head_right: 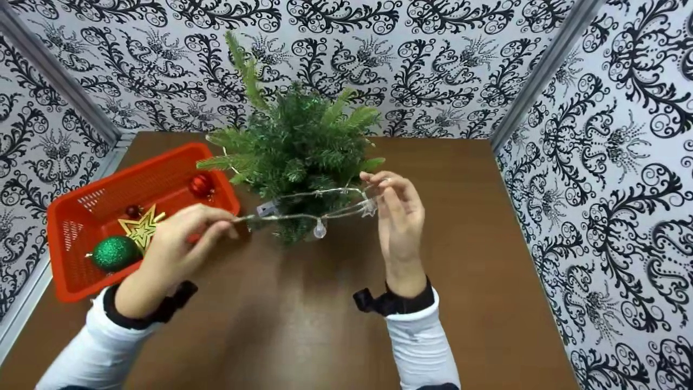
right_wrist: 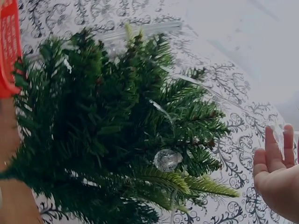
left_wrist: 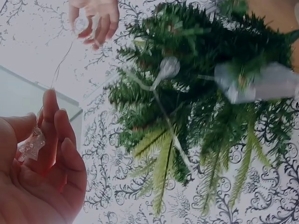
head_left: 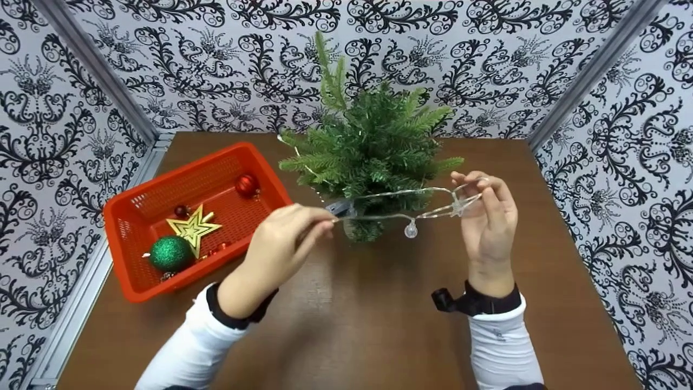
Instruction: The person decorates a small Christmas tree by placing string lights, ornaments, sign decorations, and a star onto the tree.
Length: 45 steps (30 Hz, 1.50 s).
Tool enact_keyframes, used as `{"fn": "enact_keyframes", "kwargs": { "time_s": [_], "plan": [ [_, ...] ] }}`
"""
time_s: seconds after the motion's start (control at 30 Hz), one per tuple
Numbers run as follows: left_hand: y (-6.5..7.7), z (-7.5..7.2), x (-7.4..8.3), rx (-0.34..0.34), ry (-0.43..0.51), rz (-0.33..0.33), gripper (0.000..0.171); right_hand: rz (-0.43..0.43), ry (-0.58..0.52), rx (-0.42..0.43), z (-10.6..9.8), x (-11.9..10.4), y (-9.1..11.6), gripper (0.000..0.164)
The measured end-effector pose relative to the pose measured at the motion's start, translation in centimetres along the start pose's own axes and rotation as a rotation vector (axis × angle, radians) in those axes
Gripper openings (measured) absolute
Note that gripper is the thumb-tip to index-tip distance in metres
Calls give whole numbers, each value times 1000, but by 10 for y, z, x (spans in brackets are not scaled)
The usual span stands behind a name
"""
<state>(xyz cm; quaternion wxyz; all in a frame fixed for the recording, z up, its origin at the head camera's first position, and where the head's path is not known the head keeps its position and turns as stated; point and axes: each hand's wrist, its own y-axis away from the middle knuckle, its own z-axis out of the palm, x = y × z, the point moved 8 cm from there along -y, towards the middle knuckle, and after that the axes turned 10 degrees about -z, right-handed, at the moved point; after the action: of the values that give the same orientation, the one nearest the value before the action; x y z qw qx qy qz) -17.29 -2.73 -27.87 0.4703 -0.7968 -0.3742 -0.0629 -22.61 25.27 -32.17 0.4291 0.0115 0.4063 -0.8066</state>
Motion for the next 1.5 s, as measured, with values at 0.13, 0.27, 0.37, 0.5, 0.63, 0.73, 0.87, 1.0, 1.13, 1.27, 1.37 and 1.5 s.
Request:
{"fn": "enact_keyframes", "kwargs": {
  "time_s": [0.13,0.27,0.37,0.5,0.63,0.73,0.87,1.0,1.13,1.27,1.37,1.5],
  "plan": [
    [-15,-8,0,24,24,4,10,-14,108,-15,3,-1,-7,13],
    [-36,-20,1,39,47,15,10,-27,195,1,1,-1,-15,17],
    [-55,-28,-1,15,41,13,12,-23,252,32,-2,0,-22,20],
    [-80,-36,-9,-23,66,-37,16,31,339,69,-3,8,-33,20],
    [-101,-42,-17,48,81,-67,20,60,491,69,-4,14,-45,21],
    [-114,-46,-23,134,55,-80,22,53,596,41,-2,18,-51,23],
    [-132,-49,-32,189,41,-135,28,16,706,-16,4,20,-58,25],
    [-148,-50,-48,215,100,-269,27,-9,822,-98,13,22,-64,28],
    [-157,-53,-56,281,163,-334,22,14,905,-172,23,27,-69,31],
    [-168,-54,-60,317,194,-391,18,45,987,-230,38,29,-73,34],
    [-177,-54,-67,320,197,-473,16,94,1056,-256,47,32,-76,34],
    [-187,-52,-81,329,183,-533,18,185,1127,-280,45,42,-81,35]
  ]
}}
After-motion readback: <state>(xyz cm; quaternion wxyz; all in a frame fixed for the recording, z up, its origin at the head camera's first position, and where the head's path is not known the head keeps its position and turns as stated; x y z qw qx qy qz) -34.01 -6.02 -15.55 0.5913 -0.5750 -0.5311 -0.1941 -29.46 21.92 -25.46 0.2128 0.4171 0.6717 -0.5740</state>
